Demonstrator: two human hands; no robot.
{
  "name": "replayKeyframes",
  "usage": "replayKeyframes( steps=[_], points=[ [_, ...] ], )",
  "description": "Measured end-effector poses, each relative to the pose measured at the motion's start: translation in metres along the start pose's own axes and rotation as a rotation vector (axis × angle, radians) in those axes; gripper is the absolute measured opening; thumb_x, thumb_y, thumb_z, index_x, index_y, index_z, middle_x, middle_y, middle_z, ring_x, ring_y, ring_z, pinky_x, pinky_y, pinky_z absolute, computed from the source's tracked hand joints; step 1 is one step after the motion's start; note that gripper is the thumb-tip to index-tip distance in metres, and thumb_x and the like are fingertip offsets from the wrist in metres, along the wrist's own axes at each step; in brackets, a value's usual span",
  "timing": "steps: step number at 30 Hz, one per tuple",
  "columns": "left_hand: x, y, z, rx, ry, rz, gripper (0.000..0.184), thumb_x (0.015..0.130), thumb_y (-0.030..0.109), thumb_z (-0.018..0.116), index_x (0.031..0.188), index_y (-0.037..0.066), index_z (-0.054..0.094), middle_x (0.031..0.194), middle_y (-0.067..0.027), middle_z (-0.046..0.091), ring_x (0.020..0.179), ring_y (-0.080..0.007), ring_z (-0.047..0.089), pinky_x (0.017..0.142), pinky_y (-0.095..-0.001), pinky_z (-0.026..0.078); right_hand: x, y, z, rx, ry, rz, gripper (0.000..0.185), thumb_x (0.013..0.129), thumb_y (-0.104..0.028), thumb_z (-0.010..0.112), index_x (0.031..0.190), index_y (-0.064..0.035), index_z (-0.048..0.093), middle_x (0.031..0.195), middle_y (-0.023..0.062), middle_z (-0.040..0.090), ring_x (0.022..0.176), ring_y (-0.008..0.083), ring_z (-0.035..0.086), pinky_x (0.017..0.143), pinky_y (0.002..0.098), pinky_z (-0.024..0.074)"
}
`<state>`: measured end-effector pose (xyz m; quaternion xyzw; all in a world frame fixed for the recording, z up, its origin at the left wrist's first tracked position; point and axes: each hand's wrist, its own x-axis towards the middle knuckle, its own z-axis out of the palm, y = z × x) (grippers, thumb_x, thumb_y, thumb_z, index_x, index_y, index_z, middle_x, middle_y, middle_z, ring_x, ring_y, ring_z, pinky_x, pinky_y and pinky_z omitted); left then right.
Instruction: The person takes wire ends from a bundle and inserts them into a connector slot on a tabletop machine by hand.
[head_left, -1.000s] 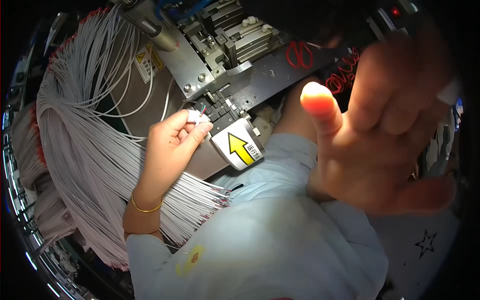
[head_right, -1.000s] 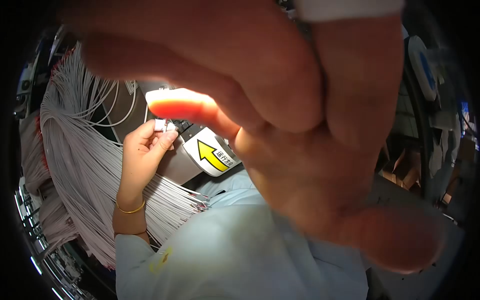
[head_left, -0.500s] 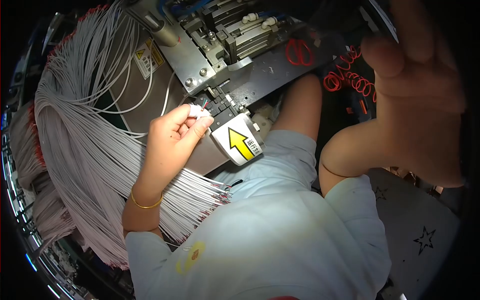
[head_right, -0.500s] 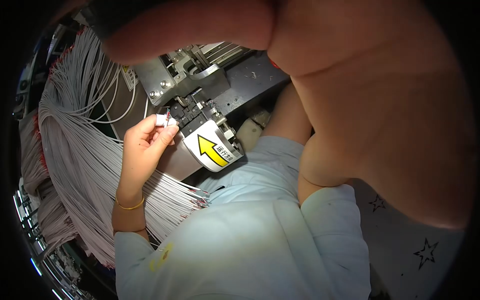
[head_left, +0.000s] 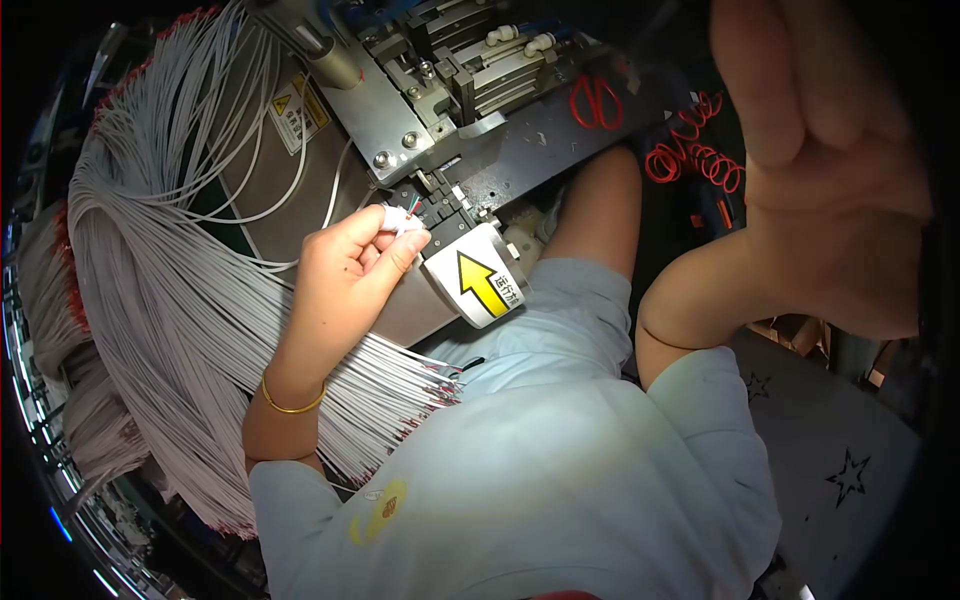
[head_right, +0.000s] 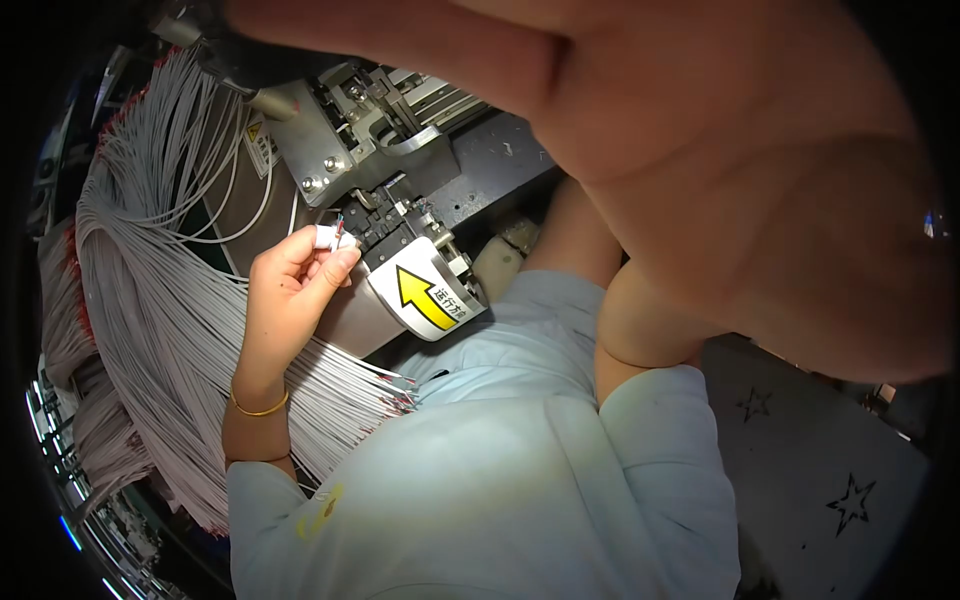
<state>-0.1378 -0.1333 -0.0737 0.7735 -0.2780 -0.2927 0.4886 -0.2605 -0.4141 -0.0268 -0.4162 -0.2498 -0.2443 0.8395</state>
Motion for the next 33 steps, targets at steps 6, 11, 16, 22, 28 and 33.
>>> replayKeyframes(
  steps=[6, 11, 16, 22, 28, 33],
  points=[
    [0.001, -0.001, -0.001, 0.023, -0.008, -0.004, 0.015, 0.087, 0.010, 0.069, 0.081, -0.002, 0.062, 0.059, 0.0066, 0.046, 0.056, 0.0007, 0.035, 0.048, -0.0187, 0.029, 0.000, -0.012, 0.003, 0.013, -0.059, 0.016, 0.074, 0.085, -0.049, 0.062, 0.137, -0.0004, 0.039, 0.113, 0.0212, 0.062, 0.106, 0.0320, 0.059, 0.101, 0.0517, 0.0395],
    [0.006, -0.003, 0.002, 0.030, 0.021, 0.065, 0.013, 0.087, 0.009, 0.069, 0.082, -0.001, 0.063, 0.060, 0.0068, 0.047, 0.055, 0.0012, 0.034, 0.048, -0.0186, 0.028, 0.000, -0.022, -0.018, -0.003, -0.110, -0.001, 0.075, 0.084, -0.050, 0.063, 0.136, -0.0008, 0.040, 0.112, 0.0209, 0.062, 0.104, 0.0319, 0.059, 0.100, 0.0523, 0.0396],
    [0.000, 0.001, -0.001, 0.005, 0.000, 0.018, 0.012, 0.087, 0.009, 0.068, 0.083, -0.001, 0.063, 0.060, 0.0067, 0.048, 0.055, 0.0012, 0.034, 0.048, -0.0185, 0.028, 0.010, 0.001, 0.000, 0.012, -0.144, 0.024, 0.076, 0.082, -0.051, 0.064, 0.135, -0.0011, 0.041, 0.111, 0.0206, 0.062, 0.103, 0.0318, 0.060, 0.100, 0.0529, 0.0397],
    [0.004, 0.001, -0.001, 0.000, -0.018, 0.010, 0.012, 0.087, 0.009, 0.069, 0.083, -0.001, 0.063, 0.060, 0.0067, 0.048, 0.055, 0.0012, 0.035, 0.048, -0.0182, 0.029, -0.002, -0.035, -0.013, -0.009, -0.187, 0.031, 0.077, 0.081, -0.052, 0.066, 0.134, -0.0016, 0.042, 0.110, 0.0202, 0.063, 0.101, 0.0317, 0.060, 0.099, 0.0536, 0.0398],
    [0.000, 0.000, -0.001, 0.048, -0.011, 0.031, 0.013, 0.087, 0.010, 0.069, 0.083, -0.001, 0.063, 0.060, 0.0068, 0.049, 0.055, 0.0012, 0.035, 0.048, -0.0183, 0.029, -0.003, -0.039, -0.024, -0.013, -0.216, 0.052, 0.078, 0.079, -0.053, 0.067, 0.133, -0.0020, 0.043, 0.109, 0.0198, 0.063, 0.099, 0.0317, 0.061, 0.099, 0.0543, 0.0400],
    [-0.001, 0.008, -0.003, 0.046, -0.061, -0.030, 0.009, 0.088, 0.008, 0.066, 0.086, -0.001, 0.064, 0.069, 0.0048, 0.056, 0.063, -0.0006, 0.047, 0.058, -0.0178, 0.040, 0.001, -0.034, -0.021, -0.024, -0.235, 0.070, 0.079, 0.078, -0.054, 0.068, 0.133, -0.0024, 0.043, 0.108, 0.0195, 0.063, 0.097, 0.0316, 0.061, 0.099, 0.0549, 0.0401]
  ],
)
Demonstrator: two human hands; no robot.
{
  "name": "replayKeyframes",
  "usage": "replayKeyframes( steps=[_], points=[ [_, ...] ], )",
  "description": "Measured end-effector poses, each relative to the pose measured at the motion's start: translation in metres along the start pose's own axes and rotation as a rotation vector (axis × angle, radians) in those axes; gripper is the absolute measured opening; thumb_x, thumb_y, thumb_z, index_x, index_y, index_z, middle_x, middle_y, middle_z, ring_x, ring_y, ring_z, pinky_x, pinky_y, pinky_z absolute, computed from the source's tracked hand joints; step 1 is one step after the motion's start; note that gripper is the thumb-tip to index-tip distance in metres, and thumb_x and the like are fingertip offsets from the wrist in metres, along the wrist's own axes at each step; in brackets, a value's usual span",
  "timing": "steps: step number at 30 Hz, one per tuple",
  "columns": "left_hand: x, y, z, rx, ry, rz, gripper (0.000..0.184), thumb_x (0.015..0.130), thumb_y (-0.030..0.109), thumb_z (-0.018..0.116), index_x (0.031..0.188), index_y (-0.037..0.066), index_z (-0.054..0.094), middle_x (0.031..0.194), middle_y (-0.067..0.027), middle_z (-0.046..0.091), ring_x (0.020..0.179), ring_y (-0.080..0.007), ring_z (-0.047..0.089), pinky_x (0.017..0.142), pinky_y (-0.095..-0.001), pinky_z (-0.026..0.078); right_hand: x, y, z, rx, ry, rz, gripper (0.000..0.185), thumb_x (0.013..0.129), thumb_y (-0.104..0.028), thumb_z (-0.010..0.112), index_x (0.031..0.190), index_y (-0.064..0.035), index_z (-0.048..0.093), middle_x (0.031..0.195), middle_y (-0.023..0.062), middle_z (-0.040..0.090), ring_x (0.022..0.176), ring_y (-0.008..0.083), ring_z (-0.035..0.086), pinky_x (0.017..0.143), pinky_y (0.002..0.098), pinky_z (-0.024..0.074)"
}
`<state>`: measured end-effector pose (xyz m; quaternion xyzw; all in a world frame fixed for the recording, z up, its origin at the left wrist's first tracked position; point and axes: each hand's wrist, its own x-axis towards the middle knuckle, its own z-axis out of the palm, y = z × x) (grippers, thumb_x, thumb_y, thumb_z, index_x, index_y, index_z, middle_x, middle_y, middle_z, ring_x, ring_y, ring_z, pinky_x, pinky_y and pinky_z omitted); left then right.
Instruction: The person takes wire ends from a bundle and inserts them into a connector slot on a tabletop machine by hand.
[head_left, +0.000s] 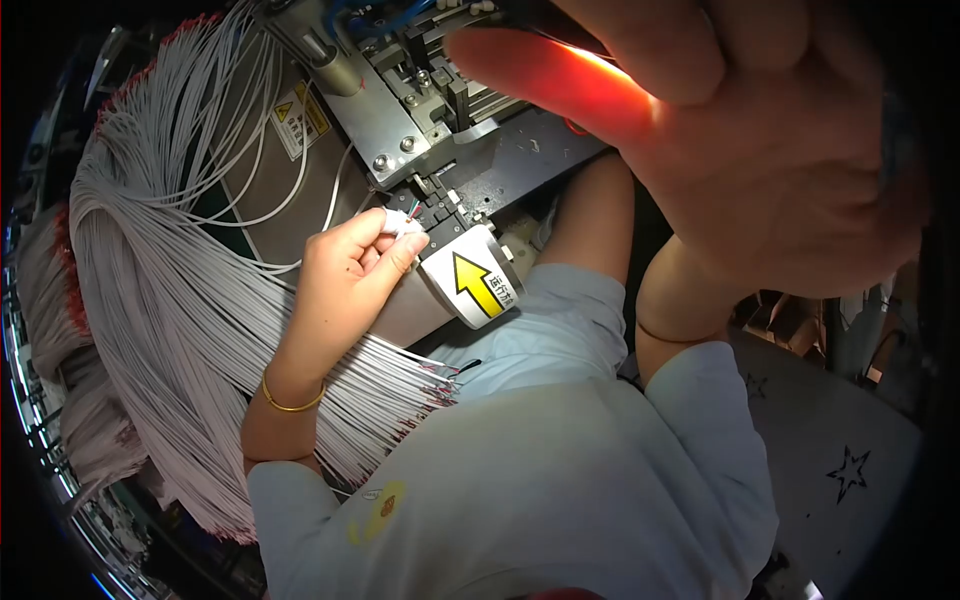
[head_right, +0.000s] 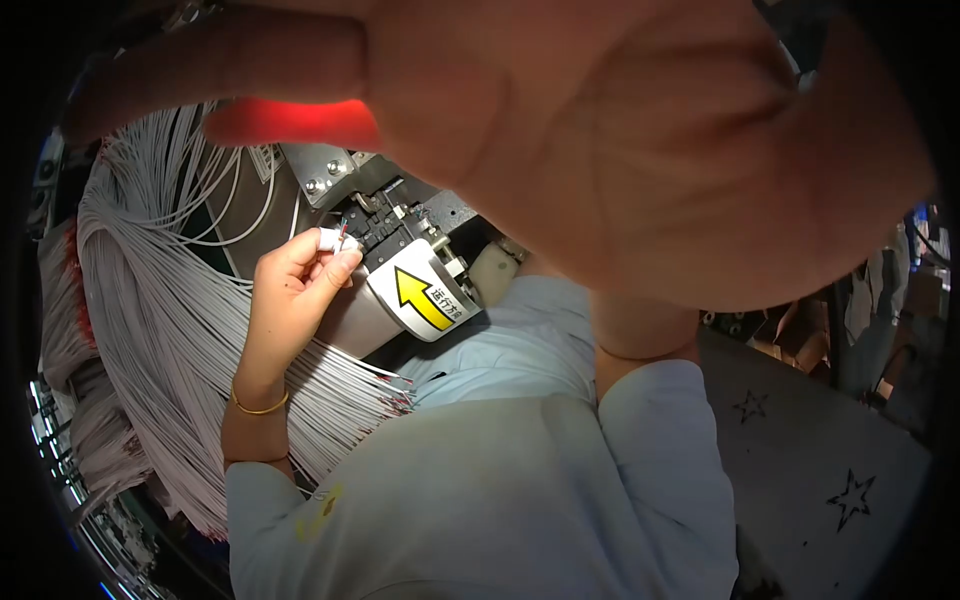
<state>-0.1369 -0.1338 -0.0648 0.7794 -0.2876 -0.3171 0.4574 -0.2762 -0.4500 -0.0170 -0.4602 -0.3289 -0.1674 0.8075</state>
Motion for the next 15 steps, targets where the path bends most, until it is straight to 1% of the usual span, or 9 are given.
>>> replayKeyframes(
  steps=[1, 3, 5, 6, 8, 12, 15],
  points=[
    [-0.001, -0.001, 0.001, 0.000, -0.006, 0.001, 0.009, 0.088, 0.008, 0.066, 0.086, -0.001, 0.064, 0.069, 0.0048, 0.056, 0.063, -0.0006, 0.047, 0.058, -0.0178, 0.040, -0.006, -0.020, 0.002, -0.003, -0.002, 0.002, 0.079, 0.078, -0.054, 0.068, 0.132, -0.0024, 0.044, 0.108, 0.0194, 0.063, 0.097, 0.0316, 0.061, 0.099, 0.0551, 0.0401],
    [0.000, -0.007, 0.002, 0.008, 0.002, 0.014, 0.010, 0.088, 0.009, 0.067, 0.086, -0.001, 0.064, 0.068, 0.0052, 0.056, 0.062, -0.0002, 0.045, 0.057, -0.0176, 0.038, -0.009, -0.014, 0.004, -0.012, -0.023, 0.000, 0.079, 0.078, -0.054, 0.069, 0.132, -0.0026, 0.044, 0.107, 0.0193, 0.063, 0.096, 0.0315, 0.062, 0.098, 0.0553, 0.0401],
    [0.002, -0.006, -0.001, 0.018, 0.030, 0.027, 0.010, 0.088, 0.009, 0.067, 0.086, -0.001, 0.064, 0.067, 0.0055, 0.055, 0.061, 0.0000, 0.045, 0.056, -0.0175, 0.037, 0.034, 0.043, 0.037, -0.010, -0.064, -0.006, 0.080, 0.077, -0.055, 0.069, 0.132, -0.0027, 0.044, 0.107, 0.0192, 0.063, 0.095, 0.0315, 0.062, 0.098, 0.0555, 0.0402],
    [0.001, -0.003, -0.001, 0.021, 0.033, 0.045, 0.011, 0.088, 0.009, 0.067, 0.086, -0.001, 0.064, 0.066, 0.0052, 0.055, 0.060, 0.0002, 0.043, 0.053, -0.0178, 0.035, 0.044, 0.037, 0.030, -0.001, -0.081, -0.007, 0.080, 0.077, -0.055, 0.069, 0.132, -0.0028, 0.044, 0.107, 0.0191, 0.063, 0.095, 0.0315, 0.062, 0.098, 0.0557, 0.0402],
    [0.000, 0.001, 0.001, 0.026, 0.037, 0.080, 0.013, 0.087, 0.010, 0.069, 0.086, -0.002, 0.065, 0.064, 0.0045, 0.054, 0.056, 0.0007, 0.039, 0.048, -0.0183, 0.032, 0.049, 0.049, 0.040, 0.017, -0.108, -0.006, 0.080, 0.077, -0.055, 0.070, 0.132, -0.0029, 0.045, 0.107, 0.0191, 0.063, 0.095, 0.0315, 0.062, 0.098, 0.0558, 0.0402],
    [0.001, -0.001, 0.002, 0.015, 0.039, 0.086, 0.013, 0.087, 0.009, 0.068, 0.085, -0.003, 0.064, 0.066, 0.0037, 0.057, 0.056, 0.0005, 0.040, 0.048, -0.0186, 0.033, 0.056, 0.068, 0.073, -0.265, 0.226, 0.020, 0.074, 0.077, -0.045, 0.072, 0.129, 0.0003, 0.046, 0.108, 0.0179, 0.064, 0.096, 0.0274, 0.062, 0.094, 0.0476, 0.0424],
    [0.000, -0.001, 0.003, -0.007, 0.040, 0.083, 0.014, 0.087, 0.011, 0.069, 0.085, -0.003, 0.064, 0.065, 0.0025, 0.057, 0.056, -0.0001, 0.040, 0.048, -0.0194, 0.033, 0.058, 0.073, 0.085, -0.482, 0.494, 0.044, 0.070, 0.077, -0.038, 0.074, 0.128, 0.0027, 0.048, 0.109, 0.0171, 0.064, 0.096, 0.0244, 0.062, 0.092, 0.0415, 0.0440]
  ],
)
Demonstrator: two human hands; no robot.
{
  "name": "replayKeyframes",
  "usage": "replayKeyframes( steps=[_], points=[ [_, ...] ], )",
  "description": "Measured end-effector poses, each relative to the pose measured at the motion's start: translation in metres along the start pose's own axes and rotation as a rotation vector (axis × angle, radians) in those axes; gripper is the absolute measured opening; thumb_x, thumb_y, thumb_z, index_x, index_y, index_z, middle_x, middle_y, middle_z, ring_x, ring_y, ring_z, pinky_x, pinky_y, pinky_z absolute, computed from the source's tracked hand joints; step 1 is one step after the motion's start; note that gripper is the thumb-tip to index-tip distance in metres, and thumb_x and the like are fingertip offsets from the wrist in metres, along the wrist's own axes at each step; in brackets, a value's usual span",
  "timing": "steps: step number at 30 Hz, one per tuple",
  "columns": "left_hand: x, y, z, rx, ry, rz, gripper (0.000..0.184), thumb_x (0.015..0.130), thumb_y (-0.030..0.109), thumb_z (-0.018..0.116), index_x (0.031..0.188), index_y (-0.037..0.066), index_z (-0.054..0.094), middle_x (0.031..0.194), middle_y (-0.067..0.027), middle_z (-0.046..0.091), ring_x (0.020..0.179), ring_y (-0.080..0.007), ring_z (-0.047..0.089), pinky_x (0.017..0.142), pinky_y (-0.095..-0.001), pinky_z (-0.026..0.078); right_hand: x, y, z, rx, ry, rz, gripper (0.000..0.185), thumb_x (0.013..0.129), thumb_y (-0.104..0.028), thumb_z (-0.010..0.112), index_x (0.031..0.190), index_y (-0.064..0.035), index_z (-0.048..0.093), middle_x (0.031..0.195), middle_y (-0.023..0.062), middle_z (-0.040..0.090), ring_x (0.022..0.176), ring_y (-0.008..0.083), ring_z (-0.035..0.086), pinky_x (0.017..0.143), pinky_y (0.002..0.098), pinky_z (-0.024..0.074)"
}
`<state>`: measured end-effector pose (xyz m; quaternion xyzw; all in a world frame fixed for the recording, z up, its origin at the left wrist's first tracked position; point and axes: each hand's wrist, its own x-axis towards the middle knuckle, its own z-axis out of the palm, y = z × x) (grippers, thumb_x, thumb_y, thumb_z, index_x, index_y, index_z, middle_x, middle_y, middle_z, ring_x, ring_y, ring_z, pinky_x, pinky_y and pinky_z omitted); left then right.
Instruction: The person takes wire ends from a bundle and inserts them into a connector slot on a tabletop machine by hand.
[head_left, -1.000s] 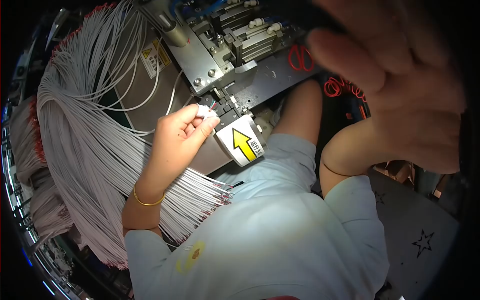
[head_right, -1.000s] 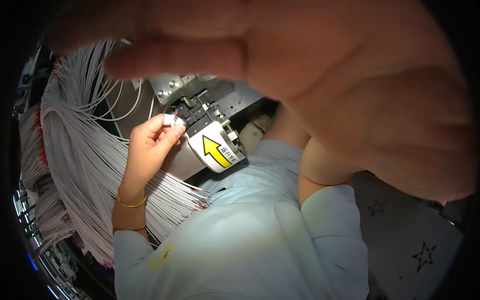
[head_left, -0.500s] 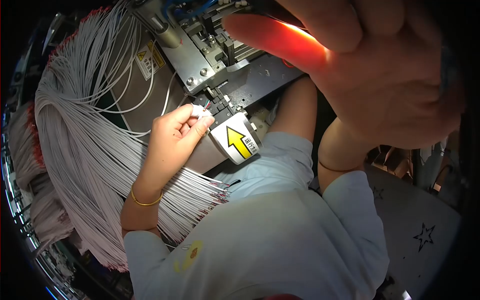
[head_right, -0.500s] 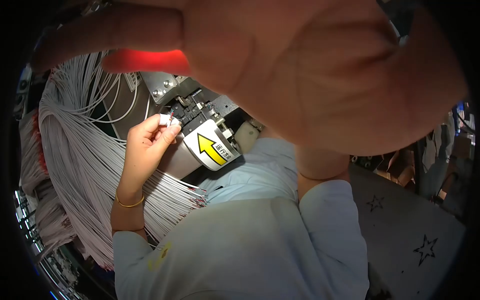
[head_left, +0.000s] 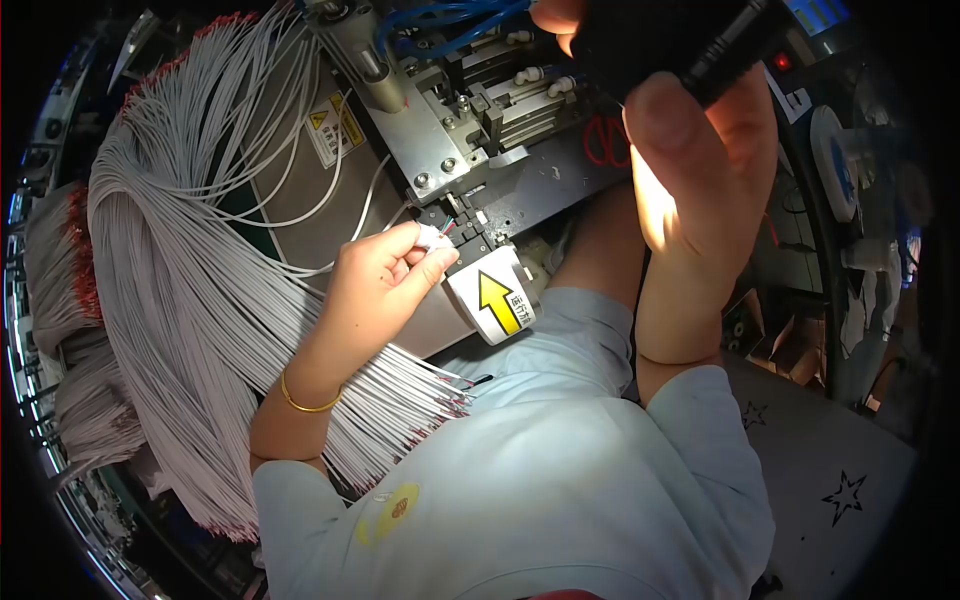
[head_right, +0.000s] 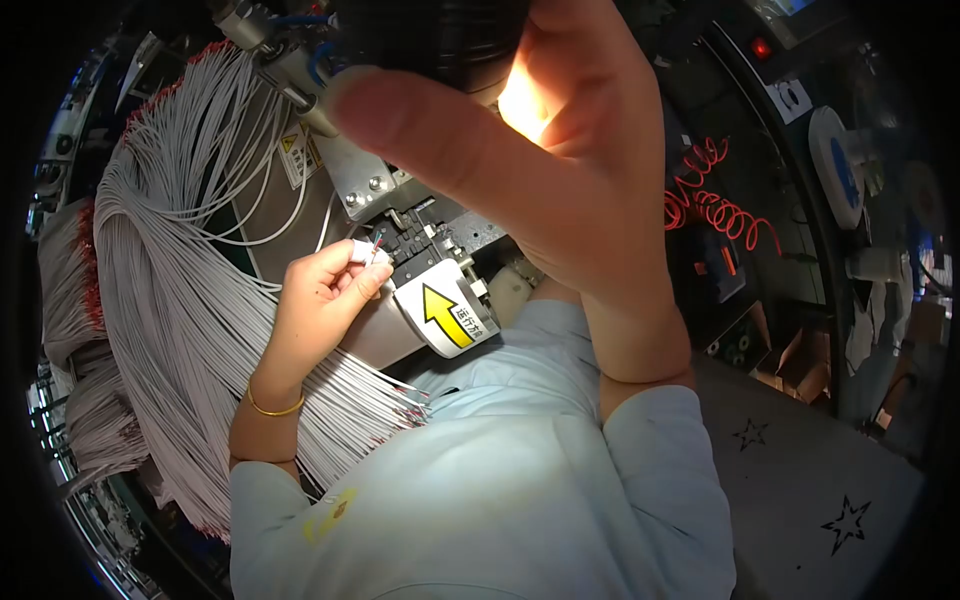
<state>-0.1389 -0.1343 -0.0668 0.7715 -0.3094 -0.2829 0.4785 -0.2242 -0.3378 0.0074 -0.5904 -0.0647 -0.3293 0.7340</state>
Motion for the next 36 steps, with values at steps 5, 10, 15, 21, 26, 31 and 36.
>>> replayKeyframes(
  steps=[5, 10, 15, 21, 26, 31, 36],
  points=[
    [-0.001, -0.002, -0.004, 0.060, -0.001, -0.051, 0.017, 0.087, 0.014, 0.069, 0.086, -0.002, 0.064, 0.064, 0.0000, 0.056, 0.055, -0.0013, 0.040, 0.047, -0.0215, 0.033, 0.004, 0.009, -0.022, -0.268, 0.071, -0.056, 0.066, 0.082, -0.035, 0.069, 0.130, 0.0037, 0.046, 0.113, 0.0188, 0.063, 0.104, 0.0256, 0.060, 0.095, 0.0400, 0.0424],
    [0.000, 0.001, -0.007, 0.112, -0.039, -0.110, 0.013, 0.088, 0.010, 0.067, 0.092, -0.001, 0.066, 0.065, 0.0066, 0.054, 0.058, 0.0006, 0.043, 0.052, -0.0168, 0.035, 0.009, 0.023, -0.063, -0.530, -0.128, -0.188, 0.066, 0.091, -0.041, 0.058, 0.138, 0.0025, 0.041, 0.120, 0.0232, 0.060, 0.118, 0.0322, 0.056, 0.105, 0.0450, 0.0369],
    [0.004, -0.006, -0.001, 0.041, -0.028, -0.094, 0.013, 0.087, 0.011, 0.068, 0.090, -0.002, 0.065, 0.065, 0.0048, 0.055, 0.056, -0.0003, 0.040, 0.050, -0.0184, 0.034, 0.005, 0.020, -0.040, -0.390, 0.014, -0.177, 0.062, 0.085, -0.032, 0.065, 0.131, 0.0049, 0.047, 0.117, 0.0208, 0.062, 0.111, 0.0280, 0.058, 0.100, 0.0384, 0.0382],
    [0.004, -0.002, 0.001, 0.009, -0.021, -0.025, 0.012, 0.088, 0.009, 0.067, 0.089, -0.002, 0.065, 0.068, 0.0034, 0.058, 0.055, 0.0000, 0.037, 0.048, -0.0191, 0.032, 0.012, 0.010, -0.005, -0.115, 0.228, -0.040, 0.068, 0.077, -0.025, 0.075, 0.130, 0.0069, 0.047, 0.118, 0.0183, 0.061, 0.108, 0.0220, 0.060, 0.094, 0.0322, 0.0434],
    [0.002, 0.002, -0.003, 0.009, -0.017, -0.079, 0.013, 0.087, 0.011, 0.068, 0.088, -0.002, 0.065, 0.064, 0.0066, 0.051, 0.058, -0.0001, 0.038, 0.051, -0.0180, 0.032, 0.024, 0.017, -0.024, -0.225, 0.098, -0.078, 0.072, 0.080, -0.031, 0.074, 0.134, 0.0050, 0.044, 0.122, 0.0191, 0.060, 0.115, 0.0238, 0.058, 0.100, 0.0340, 0.0413],
    [0.004, 0.000, -0.004, 0.015, -0.027, -0.072, 0.013, 0.087, 0.011, 0.068, 0.090, -0.002, 0.065, 0.065, 0.0060, 0.052, 0.057, 0.0003, 0.037, 0.050, -0.0182, 0.031, 0.010, 0.046, -0.042, -0.284, 0.027, -0.242, 0.052, 0.089, -0.030, 0.062, 0.125, 0.0055, 0.048, 0.113, 0.0186, 0.061, 0.106, 0.0252, 0.059, 0.097, 0.0367, 0.0395],
    [0.006, 0.003, 0.000, -0.069, -0.035, -0.094, 0.013, 0.086, 0.011, 0.069, 0.092, -0.001, 0.067, 0.066, 0.0044, 0.056, 0.056, 0.0007, 0.040, 0.050, -0.0180, 0.033, -0.071, 0.086, -0.031, -0.426, -0.013, 0.301, 0.022, 0.086, -0.016, 0.067, 0.099, 0.0004, 0.061, 0.093, 0.0072, 0.061, 0.085, 0.0195, 0.056, 0.081, 0.0312, 0.0452]
  ],
)
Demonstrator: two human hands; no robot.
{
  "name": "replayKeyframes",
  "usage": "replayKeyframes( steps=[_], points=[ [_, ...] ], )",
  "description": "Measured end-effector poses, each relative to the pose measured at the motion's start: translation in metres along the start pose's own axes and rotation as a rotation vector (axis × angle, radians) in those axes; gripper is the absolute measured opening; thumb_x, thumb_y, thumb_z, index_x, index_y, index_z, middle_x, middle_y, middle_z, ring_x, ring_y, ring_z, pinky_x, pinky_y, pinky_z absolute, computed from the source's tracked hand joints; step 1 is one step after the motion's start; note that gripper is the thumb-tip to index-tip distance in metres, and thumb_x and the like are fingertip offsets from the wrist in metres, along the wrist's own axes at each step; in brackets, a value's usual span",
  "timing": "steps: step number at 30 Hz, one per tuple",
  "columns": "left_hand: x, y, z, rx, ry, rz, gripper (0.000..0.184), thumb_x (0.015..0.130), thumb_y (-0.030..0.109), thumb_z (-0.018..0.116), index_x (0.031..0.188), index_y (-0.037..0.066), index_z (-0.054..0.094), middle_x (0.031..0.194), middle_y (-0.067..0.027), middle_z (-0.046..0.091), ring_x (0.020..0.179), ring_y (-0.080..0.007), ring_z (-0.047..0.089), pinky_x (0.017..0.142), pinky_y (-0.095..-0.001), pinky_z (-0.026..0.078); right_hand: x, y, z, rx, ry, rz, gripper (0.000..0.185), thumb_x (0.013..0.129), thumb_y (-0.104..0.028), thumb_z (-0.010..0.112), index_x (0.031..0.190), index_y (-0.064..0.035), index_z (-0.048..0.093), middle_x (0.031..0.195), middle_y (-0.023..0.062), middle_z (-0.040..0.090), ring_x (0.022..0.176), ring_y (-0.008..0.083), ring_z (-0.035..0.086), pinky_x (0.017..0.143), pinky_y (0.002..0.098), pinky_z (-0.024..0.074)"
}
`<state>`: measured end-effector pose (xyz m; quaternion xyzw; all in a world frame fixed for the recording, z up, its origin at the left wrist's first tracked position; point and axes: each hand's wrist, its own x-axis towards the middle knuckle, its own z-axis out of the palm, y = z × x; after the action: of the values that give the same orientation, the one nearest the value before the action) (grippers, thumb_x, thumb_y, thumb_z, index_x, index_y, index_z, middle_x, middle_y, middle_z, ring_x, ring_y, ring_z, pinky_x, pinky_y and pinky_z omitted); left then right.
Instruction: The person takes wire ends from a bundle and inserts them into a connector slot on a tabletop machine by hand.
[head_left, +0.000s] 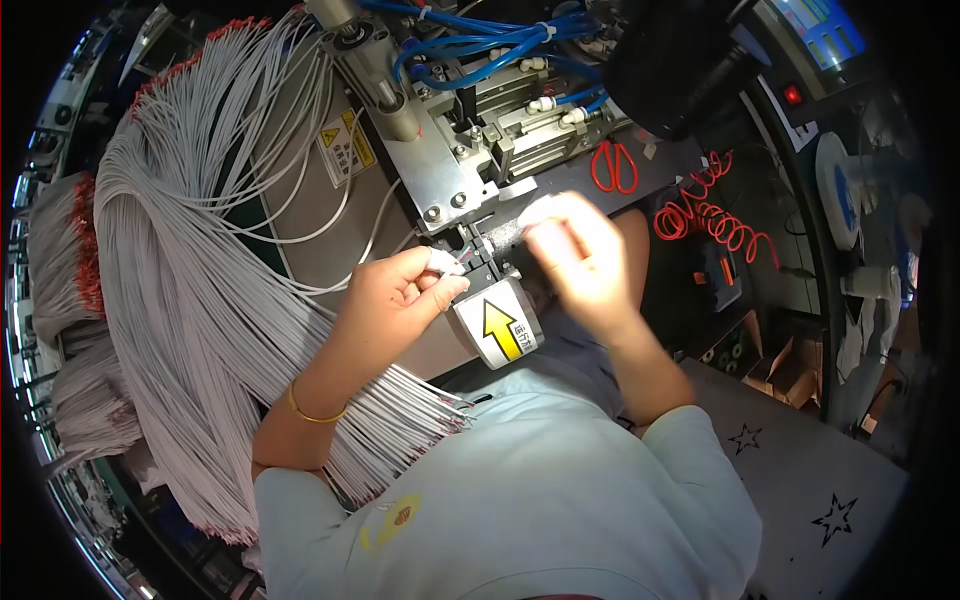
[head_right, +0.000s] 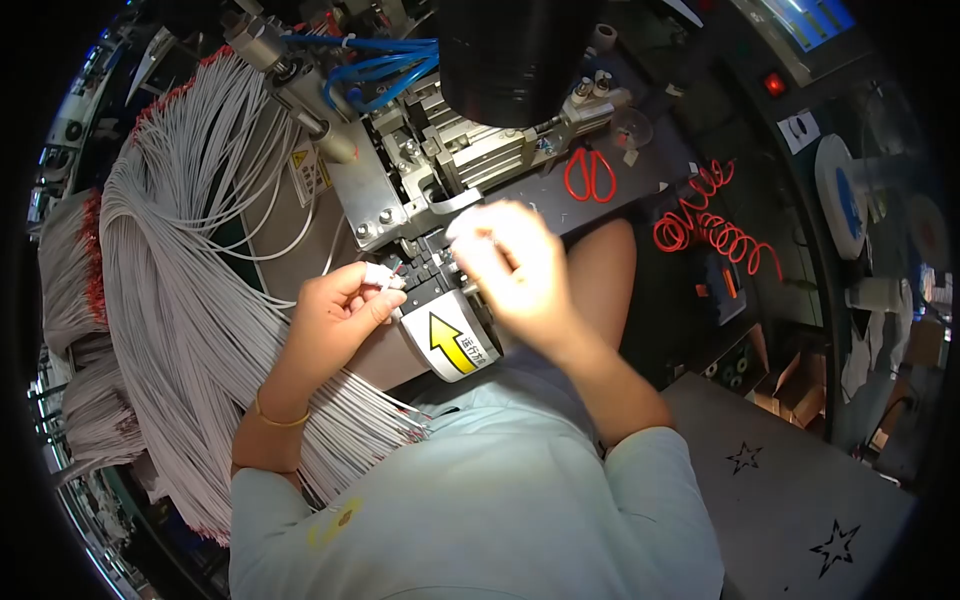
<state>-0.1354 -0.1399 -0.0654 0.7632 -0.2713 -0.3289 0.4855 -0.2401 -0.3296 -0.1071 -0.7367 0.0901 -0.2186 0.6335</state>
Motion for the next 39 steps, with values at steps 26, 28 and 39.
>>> replayKeyframes(
  steps=[26, 28, 39],
  points=[
    [-0.002, -0.002, -0.001, -0.103, -0.119, -0.135, 0.013, 0.087, 0.008, 0.069, 0.081, 0.000, 0.060, 0.078, 0.0014, 0.060, 0.057, 0.0002, 0.049, 0.049, -0.0198, 0.039, -0.009, -0.003, 0.025, 0.049, -0.186, -0.017, 0.008, 0.085, -0.006, 0.068, 0.089, -0.0001, 0.066, 0.085, 0.0028, 0.062, 0.069, 0.0074, 0.056, 0.063, 0.0223, 0.0461],
    [-0.002, 0.000, 0.001, -0.169, -0.100, -0.147, 0.013, 0.088, 0.010, 0.067, 0.082, 0.001, 0.061, 0.077, 0.0020, 0.062, 0.056, 0.0004, 0.049, 0.050, -0.0185, 0.040, -0.009, -0.004, 0.024, 0.075, -0.199, 0.037, 0.008, 0.085, -0.006, 0.068, 0.089, -0.0003, 0.066, 0.084, 0.0025, 0.062, 0.070, 0.0072, 0.056, 0.063, 0.0222, 0.0461],
    [-0.001, -0.004, -0.004, -0.041, -0.201, -0.073, 0.009, 0.090, 0.007, 0.064, 0.093, 0.000, 0.060, 0.081, 0.0024, 0.060, 0.062, -0.0005, 0.050, 0.056, -0.0158, 0.042, -0.005, -0.007, 0.022, -0.014, -0.227, 0.032, 0.009, 0.080, -0.008, 0.070, 0.082, -0.0018, 0.064, 0.072, 0.0049, 0.059, 0.069, 0.0135, 0.057, 0.065, 0.0267, 0.0432]
  ],
)
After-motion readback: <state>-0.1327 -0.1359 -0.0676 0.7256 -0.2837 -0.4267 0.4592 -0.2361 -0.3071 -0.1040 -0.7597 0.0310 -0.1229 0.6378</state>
